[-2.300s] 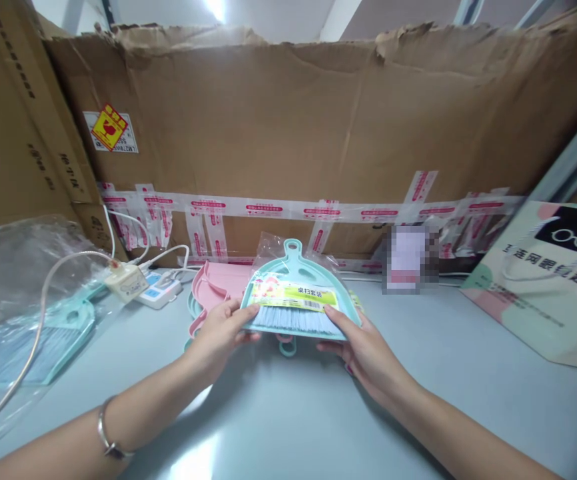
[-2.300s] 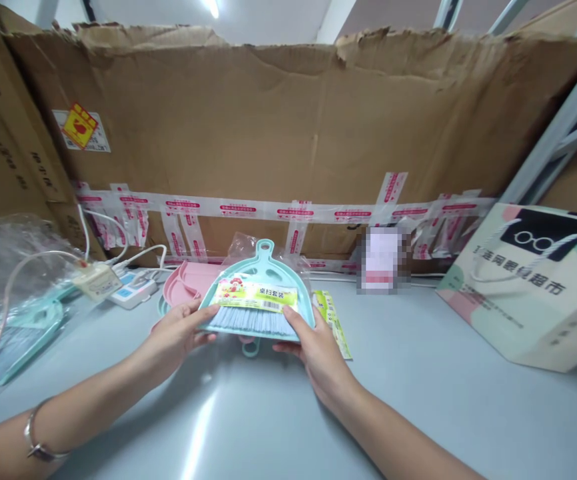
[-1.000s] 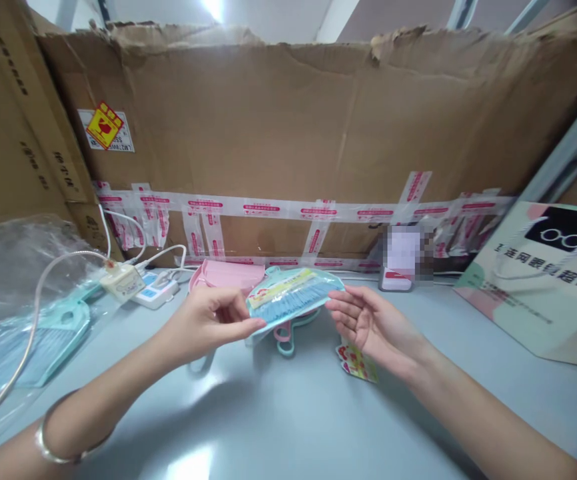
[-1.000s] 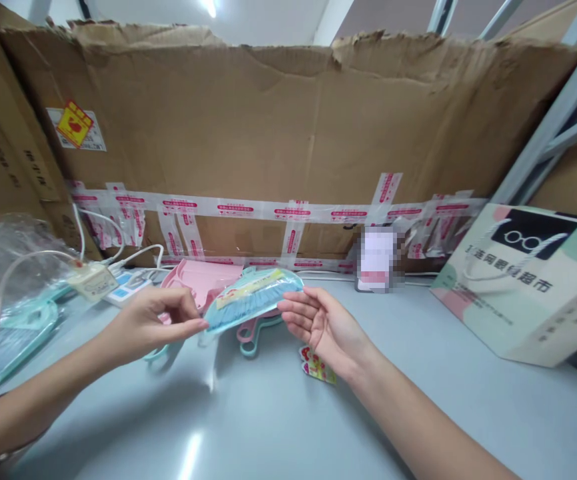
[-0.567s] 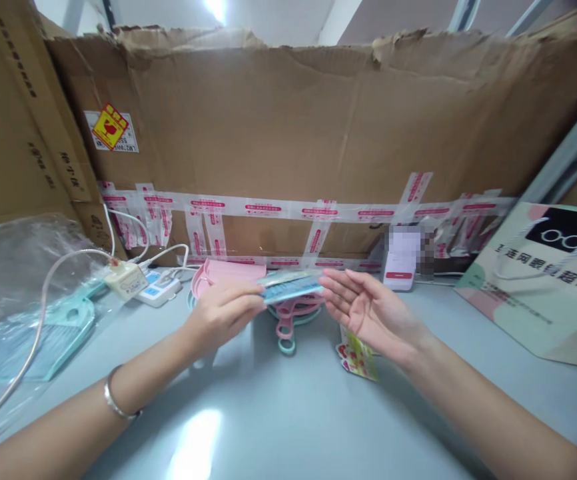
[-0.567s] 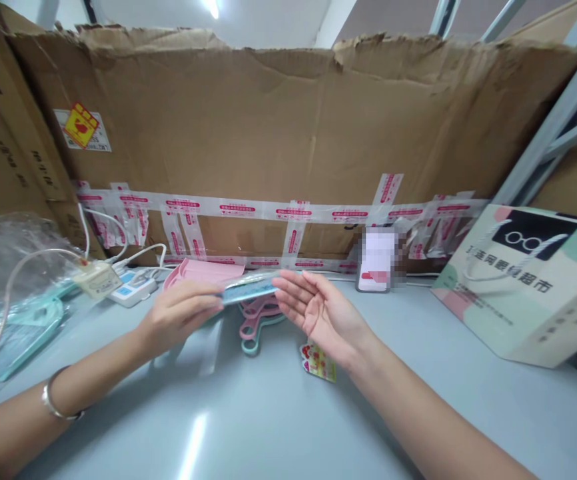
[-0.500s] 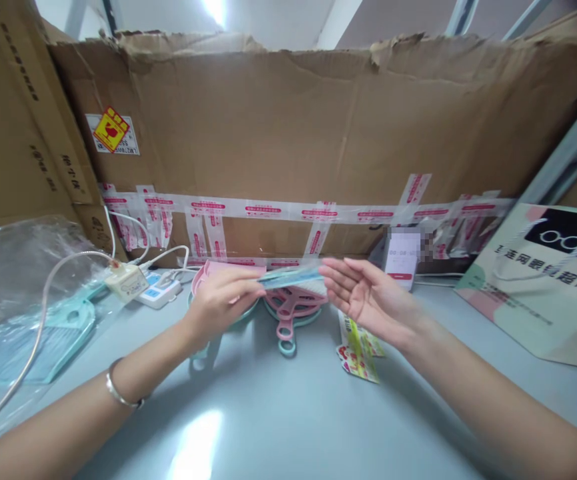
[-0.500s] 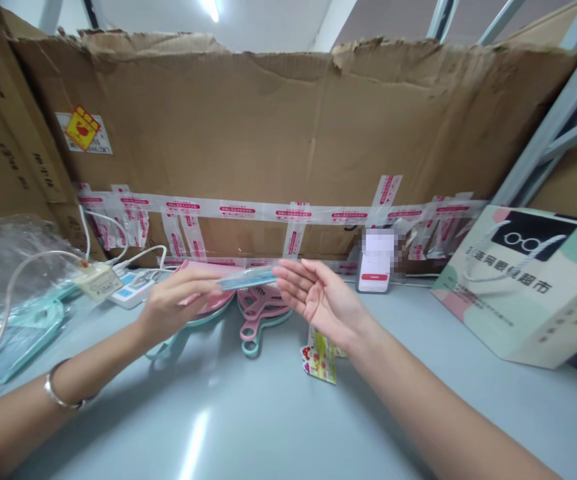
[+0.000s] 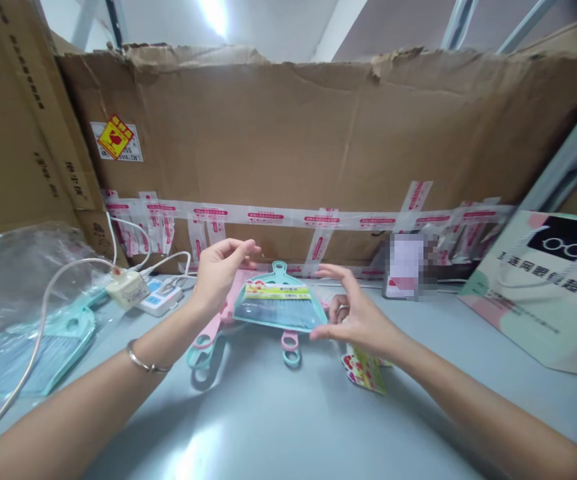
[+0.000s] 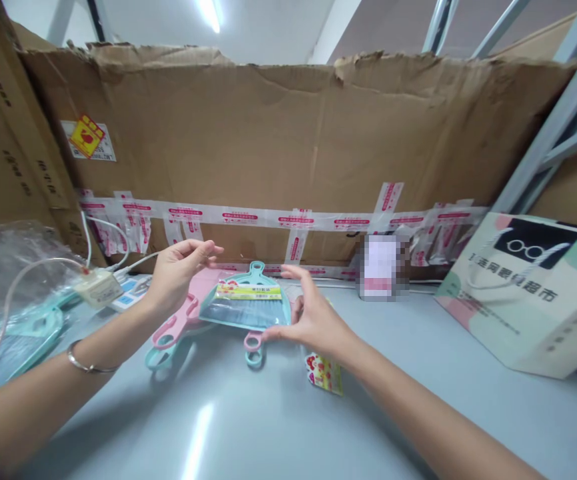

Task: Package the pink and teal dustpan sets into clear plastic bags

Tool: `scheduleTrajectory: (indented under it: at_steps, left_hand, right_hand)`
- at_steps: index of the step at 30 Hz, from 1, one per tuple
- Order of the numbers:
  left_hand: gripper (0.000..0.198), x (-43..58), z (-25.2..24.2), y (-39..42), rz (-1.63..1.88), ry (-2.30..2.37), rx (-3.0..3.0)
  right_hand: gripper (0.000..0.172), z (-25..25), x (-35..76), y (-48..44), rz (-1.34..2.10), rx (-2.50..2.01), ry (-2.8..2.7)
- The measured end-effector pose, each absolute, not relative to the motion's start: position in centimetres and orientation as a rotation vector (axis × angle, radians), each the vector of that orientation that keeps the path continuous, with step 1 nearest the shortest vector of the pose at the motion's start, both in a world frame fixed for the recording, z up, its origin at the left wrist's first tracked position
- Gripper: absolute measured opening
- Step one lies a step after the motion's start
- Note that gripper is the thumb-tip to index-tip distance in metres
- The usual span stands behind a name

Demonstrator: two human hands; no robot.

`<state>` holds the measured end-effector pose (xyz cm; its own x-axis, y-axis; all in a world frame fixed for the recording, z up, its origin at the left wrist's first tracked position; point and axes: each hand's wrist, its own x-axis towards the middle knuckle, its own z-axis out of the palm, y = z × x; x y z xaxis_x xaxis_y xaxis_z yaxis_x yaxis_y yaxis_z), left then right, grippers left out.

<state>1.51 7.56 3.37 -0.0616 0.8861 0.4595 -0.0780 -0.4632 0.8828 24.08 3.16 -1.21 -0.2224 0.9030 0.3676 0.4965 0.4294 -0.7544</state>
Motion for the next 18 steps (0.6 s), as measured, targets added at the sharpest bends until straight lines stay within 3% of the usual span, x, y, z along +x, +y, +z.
scheduleTrajectory:
  at_steps: [5,9,13,14,17,18]
  left_hand:
    - [0.024,1.0,2.7,6.2,1.604,1.051,1.657]
    - [0.028,-1.7,2.2,5.2,1.288,0.97,2.127]
    - [0.07,-4.1,0.5,4.8,0.739,0.739,2.746]
    - [0.066,-4.3,-0.2,4.9,0.677,0.742,2.834]
    - [0.021,-4.1,-2.1,5.4,0.758,0.82,2.886]
    - [0.014,-3.9,-2.6,5.6,0.825,0.843,2.852]
  right_hand:
    - [0.069,-2.5,23.9,1.1,0.367,-1.149,-2.217]
    - [0.054,-3.5,25.4,0.7,-0.019,-1.096,-2.369]
    - [0.032,-4.5,26.4,1.4,-0.138,-1.041,-2.327]
    - [0.025,-4.7,26.4,1.7,-0.101,-1.043,-2.296]
    - [0.012,-5.2,26.3,2.5,0.16,-1.053,-2.145]
    - [0.012,-5.2,26.1,2.6,0.272,-1.06,-2.069]
